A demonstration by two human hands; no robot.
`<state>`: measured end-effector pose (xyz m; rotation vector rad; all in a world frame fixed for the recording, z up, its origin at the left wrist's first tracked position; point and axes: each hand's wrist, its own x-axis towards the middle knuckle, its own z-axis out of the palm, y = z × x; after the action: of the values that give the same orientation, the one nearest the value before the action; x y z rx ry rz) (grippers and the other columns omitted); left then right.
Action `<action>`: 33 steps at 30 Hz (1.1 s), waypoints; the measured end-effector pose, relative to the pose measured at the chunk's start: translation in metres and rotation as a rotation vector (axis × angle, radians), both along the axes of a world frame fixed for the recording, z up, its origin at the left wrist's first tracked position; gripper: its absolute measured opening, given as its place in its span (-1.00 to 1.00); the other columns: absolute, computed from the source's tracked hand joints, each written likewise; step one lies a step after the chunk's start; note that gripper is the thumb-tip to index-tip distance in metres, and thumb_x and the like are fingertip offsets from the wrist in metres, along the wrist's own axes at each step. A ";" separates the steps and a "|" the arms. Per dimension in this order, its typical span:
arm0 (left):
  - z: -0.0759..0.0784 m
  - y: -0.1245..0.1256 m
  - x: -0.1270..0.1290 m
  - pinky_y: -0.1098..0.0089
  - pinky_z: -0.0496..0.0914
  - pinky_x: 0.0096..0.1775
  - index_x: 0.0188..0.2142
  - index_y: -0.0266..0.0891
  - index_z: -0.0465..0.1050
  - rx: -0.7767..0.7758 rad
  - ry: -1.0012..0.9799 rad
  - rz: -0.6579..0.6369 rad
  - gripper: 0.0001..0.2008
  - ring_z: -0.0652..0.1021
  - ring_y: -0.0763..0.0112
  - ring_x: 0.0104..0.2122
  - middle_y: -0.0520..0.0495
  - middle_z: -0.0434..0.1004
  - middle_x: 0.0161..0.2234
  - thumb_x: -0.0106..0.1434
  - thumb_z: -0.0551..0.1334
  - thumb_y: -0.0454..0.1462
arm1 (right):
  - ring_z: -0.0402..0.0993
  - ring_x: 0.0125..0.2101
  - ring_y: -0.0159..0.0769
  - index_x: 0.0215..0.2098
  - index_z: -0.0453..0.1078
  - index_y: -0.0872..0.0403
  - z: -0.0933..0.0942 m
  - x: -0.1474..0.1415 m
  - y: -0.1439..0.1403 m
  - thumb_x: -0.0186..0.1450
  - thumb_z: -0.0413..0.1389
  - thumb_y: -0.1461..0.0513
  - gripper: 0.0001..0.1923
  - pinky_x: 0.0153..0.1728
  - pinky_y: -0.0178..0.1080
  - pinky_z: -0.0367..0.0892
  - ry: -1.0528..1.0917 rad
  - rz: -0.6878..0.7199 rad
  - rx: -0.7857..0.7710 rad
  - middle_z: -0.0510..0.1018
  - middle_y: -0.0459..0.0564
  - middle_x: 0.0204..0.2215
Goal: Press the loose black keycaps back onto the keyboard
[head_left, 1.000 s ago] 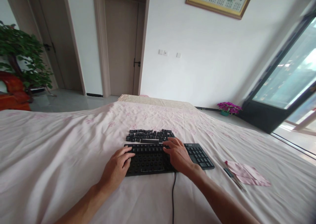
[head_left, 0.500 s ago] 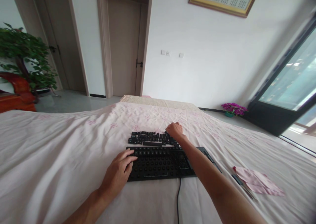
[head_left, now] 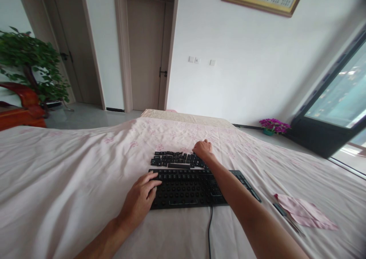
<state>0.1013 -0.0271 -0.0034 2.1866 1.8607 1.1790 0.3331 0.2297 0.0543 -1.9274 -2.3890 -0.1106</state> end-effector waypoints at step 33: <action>-0.004 0.000 -0.001 0.18 0.35 0.12 -0.15 -0.09 0.54 0.008 0.011 -0.017 -0.70 0.44 0.27 0.07 -0.04 0.46 0.05 0.25 0.08 -0.36 | 0.37 -0.16 -0.24 -0.30 0.58 -0.08 0.007 0.061 -0.112 0.25 0.17 0.15 -0.87 -0.06 -0.21 0.19 0.380 0.526 0.222 0.59 -0.10 -0.28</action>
<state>0.1003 -0.0272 -0.0072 2.2130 1.8403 1.1767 0.3938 0.1174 0.0611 -1.0672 -2.3986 0.0201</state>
